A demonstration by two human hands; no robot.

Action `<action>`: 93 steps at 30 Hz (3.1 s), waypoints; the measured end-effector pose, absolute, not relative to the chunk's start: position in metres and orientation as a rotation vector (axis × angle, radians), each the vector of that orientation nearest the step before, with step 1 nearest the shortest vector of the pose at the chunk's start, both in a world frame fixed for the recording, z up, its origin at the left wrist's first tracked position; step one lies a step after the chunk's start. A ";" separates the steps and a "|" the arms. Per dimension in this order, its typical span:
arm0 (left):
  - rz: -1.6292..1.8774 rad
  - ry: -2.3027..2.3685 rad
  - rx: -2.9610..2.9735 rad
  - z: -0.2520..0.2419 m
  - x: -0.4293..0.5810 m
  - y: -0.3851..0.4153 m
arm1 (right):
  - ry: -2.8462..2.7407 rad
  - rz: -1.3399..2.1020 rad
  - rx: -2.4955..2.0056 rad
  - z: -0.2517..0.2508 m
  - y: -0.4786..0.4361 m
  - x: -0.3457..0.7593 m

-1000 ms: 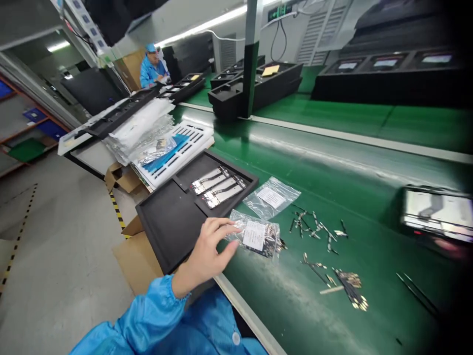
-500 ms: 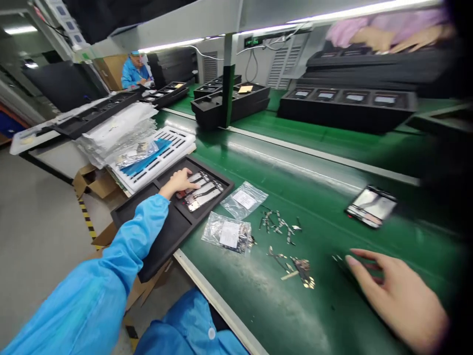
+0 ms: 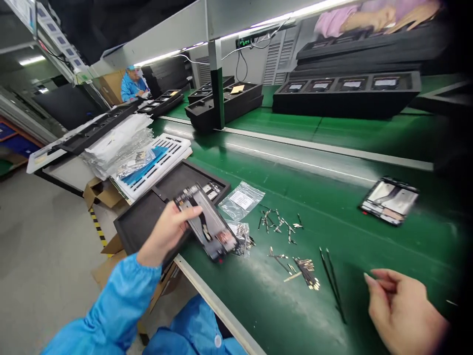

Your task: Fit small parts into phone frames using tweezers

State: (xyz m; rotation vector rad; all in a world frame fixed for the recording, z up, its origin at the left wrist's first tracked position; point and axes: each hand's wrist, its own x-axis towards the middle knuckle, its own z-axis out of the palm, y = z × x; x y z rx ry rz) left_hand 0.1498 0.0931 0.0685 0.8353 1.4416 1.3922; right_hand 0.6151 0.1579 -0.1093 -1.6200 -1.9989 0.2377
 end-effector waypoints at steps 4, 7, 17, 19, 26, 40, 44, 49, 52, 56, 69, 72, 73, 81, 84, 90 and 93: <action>1.349 1.267 0.470 0.020 0.210 0.062 | -2.050 0.200 -1.542 -0.092 0.143 0.595; 1.345 1.218 0.274 -0.005 0.238 0.049 | -2.077 0.251 -1.331 -0.066 0.120 0.565; 1.205 0.869 0.205 -0.021 0.245 0.025 | -1.866 0.870 -1.124 -0.030 0.060 0.509; 0.988 0.625 0.187 -0.020 0.234 0.025 | -1.871 0.936 -1.096 -0.026 0.062 0.513; 0.393 0.376 0.254 -0.015 0.236 0.037 | -2.128 0.837 -0.809 -0.014 0.066 0.514; 0.330 0.731 0.192 -0.015 0.238 0.031 | -2.432 0.870 -0.635 0.009 0.075 0.517; 0.252 0.560 0.120 -0.002 0.240 0.035 | -2.519 0.833 -0.592 0.014 0.081 0.517; 0.174 0.571 0.061 0.007 0.243 0.041 | -2.648 0.713 -0.505 0.017 0.080 0.517; 0.145 0.631 0.073 0.011 0.243 0.039 | -2.714 0.684 -0.482 0.017 0.079 0.516; 0.161 0.627 0.128 0.008 0.244 0.035 | -2.741 0.686 -0.448 0.018 0.081 0.511; 0.252 0.485 -0.133 -0.005 0.248 0.033 | -2.523 0.485 -0.637 0.003 0.066 0.507; 0.354 0.593 -0.087 -0.007 0.246 0.031 | -2.434 0.551 -0.653 -0.001 0.065 0.511; 0.385 0.661 -0.047 -0.005 0.246 0.031 | -2.418 0.586 -0.664 -0.001 0.066 0.512; 0.428 0.826 0.069 0.004 0.240 0.030 | -2.320 0.645 -0.664 -0.008 0.071 0.523; 0.479 0.712 0.029 0.007 0.247 0.026 | -2.293 0.448 -0.741 -0.021 0.061 0.525; 0.531 0.588 -0.044 0.015 0.260 0.023 | -2.255 0.442 -0.838 -0.023 0.052 0.514; 0.520 0.675 -0.087 0.013 0.259 0.025 | -2.238 0.649 -0.900 -0.013 0.060 0.505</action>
